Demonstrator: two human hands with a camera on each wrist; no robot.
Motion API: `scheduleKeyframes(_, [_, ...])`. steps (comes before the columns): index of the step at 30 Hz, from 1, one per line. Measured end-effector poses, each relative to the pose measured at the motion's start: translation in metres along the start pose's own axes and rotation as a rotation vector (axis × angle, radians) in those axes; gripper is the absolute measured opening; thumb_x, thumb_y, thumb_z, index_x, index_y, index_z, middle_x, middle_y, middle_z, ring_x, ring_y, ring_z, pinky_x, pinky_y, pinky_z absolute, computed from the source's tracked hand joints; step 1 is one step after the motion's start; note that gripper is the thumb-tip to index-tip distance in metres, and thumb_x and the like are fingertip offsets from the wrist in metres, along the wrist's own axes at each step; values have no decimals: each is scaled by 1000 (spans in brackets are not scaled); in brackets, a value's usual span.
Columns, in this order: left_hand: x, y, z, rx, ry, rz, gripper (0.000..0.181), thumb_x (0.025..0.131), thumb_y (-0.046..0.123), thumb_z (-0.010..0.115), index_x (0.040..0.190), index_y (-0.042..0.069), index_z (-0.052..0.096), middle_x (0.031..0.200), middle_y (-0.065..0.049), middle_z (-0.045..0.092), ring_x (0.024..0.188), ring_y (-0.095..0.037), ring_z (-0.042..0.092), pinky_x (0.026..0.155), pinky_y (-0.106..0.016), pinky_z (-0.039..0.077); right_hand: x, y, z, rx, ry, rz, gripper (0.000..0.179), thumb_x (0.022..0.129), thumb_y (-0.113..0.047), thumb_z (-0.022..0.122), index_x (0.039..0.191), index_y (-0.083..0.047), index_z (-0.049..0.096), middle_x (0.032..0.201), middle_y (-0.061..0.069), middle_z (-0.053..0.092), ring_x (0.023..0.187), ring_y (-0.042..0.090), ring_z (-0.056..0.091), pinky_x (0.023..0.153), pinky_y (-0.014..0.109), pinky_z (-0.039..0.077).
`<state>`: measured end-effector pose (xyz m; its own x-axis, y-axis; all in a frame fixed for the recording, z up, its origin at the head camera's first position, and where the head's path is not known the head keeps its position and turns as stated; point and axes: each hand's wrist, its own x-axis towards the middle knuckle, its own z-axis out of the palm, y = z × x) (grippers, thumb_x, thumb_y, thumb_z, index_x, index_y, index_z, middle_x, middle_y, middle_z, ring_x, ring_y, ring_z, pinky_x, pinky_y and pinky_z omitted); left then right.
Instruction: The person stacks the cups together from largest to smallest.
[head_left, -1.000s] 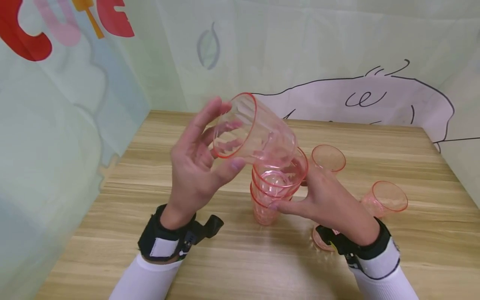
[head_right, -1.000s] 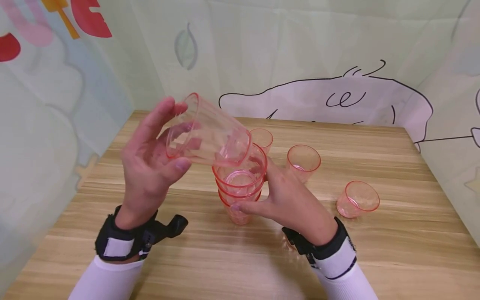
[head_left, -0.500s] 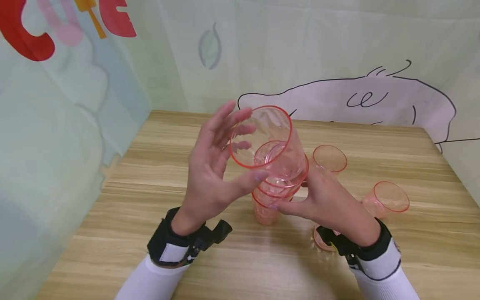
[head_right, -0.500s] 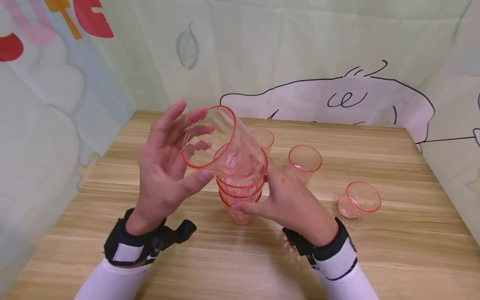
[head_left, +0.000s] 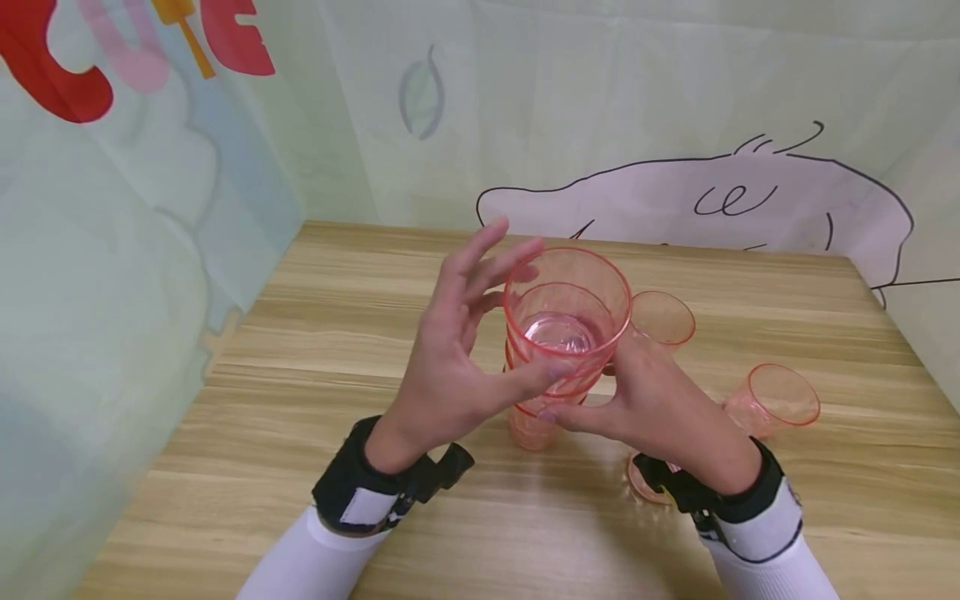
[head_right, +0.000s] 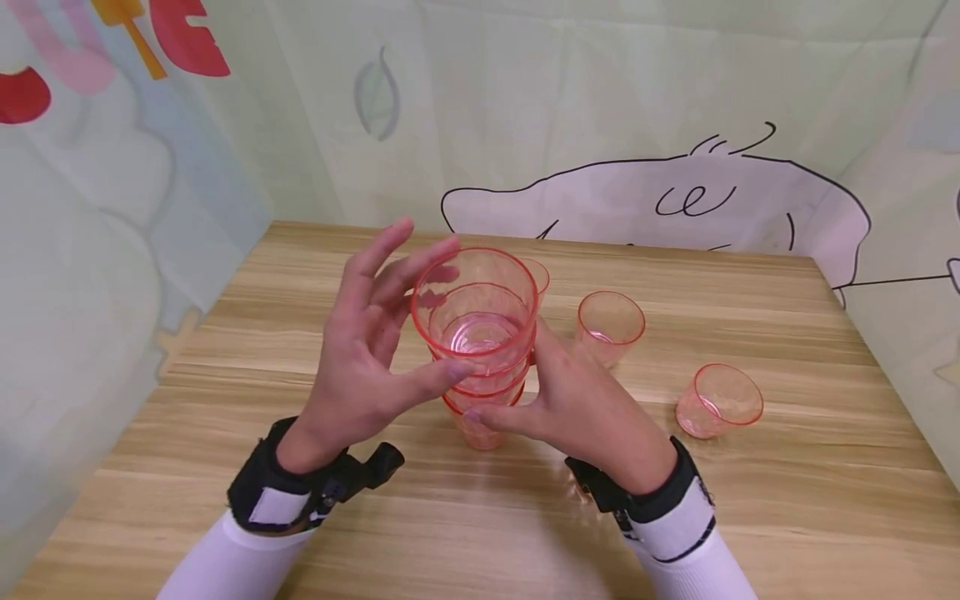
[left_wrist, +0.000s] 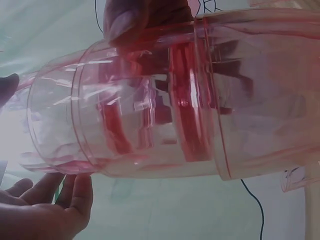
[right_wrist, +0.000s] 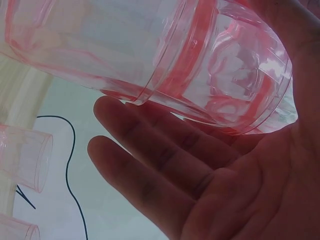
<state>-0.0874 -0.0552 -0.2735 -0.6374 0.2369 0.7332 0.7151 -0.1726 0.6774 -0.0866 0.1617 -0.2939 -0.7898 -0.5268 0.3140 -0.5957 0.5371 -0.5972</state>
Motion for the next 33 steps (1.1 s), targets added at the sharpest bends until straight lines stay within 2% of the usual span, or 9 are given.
scheduleKeyframes(4, [0, -2, 0, 20, -8, -3, 98, 85, 48, 77, 151, -5, 26, 148, -19, 48, 127, -32, 51, 101, -50, 46, 0, 0, 0, 7, -4, 14, 84, 74, -41, 90, 142, -19, 46, 128, -6, 61, 111, 9, 59, 94, 39, 50])
scheduleKeyframes(9, [0, -6, 1, 36, -22, -19, 97, 85, 50, 77, 151, -2, 27, 148, -14, 49, 128, -33, 50, 99, -49, 47, 0, 0, -1, 14, -7, 22, 84, 74, -42, 90, 143, -20, 46, 128, -6, 61, 109, 8, 60, 93, 39, 51])
scheduleKeyframes(16, [-2, -12, 3, 50, -49, -50, 99, 84, 54, 76, 153, 2, 28, 146, -14, 51, 133, -30, 49, 98, -47, 48, -1, 1, -1, 7, -5, 21, 82, 74, -41, 90, 141, -20, 49, 125, -7, 63, 109, 9, 58, 92, 38, 51])
scheduleKeyframes(21, [-4, -16, 2, 66, -73, -69, 94, 83, 41, 80, 154, 5, 29, 146, -11, 52, 134, -26, 48, 99, -47, 47, 0, 1, -1, 23, -20, 27, 80, 75, -43, 90, 140, -20, 50, 126, -8, 62, 111, 9, 58, 94, 39, 51])
scheduleKeyframes(23, [-5, -17, 1, 82, -89, -80, 94, 83, 40, 80, 155, 7, 28, 145, -10, 53, 134, -25, 48, 99, -47, 47, 0, 2, -1, 32, -27, 25, 79, 75, -43, 89, 140, -20, 51, 127, -9, 62, 112, 9, 58, 94, 39, 51])
scheduleKeyframes(28, [-7, -21, 1, 135, -124, -111, 99, 84, 61, 71, 156, 10, 27, 144, -7, 54, 133, -21, 49, 99, -44, 47, 1, 2, -2, 27, -33, 12, 76, 76, -44, 88, 138, -20, 53, 124, -11, 63, 110, 7, 58, 93, 37, 51])
scheduleKeyframes(30, [-7, -23, 1, 147, -132, -121, 98, 84, 59, 73, 156, 9, 29, 143, -7, 54, 132, -21, 49, 99, -44, 48, 1, 3, -3, 27, -36, 2, 75, 76, -45, 88, 138, -20, 53, 124, -12, 63, 110, 6, 58, 93, 36, 51])
scheduleKeyframes(33, [-7, -23, 1, 160, -140, -134, 94, 82, 44, 80, 155, 8, 32, 142, -5, 54, 129, -20, 51, 98, -44, 48, 1, 6, -4, 28, -41, -23, 77, 75, -43, 89, 139, -22, 51, 125, -13, 62, 112, 6, 58, 95, 36, 50])
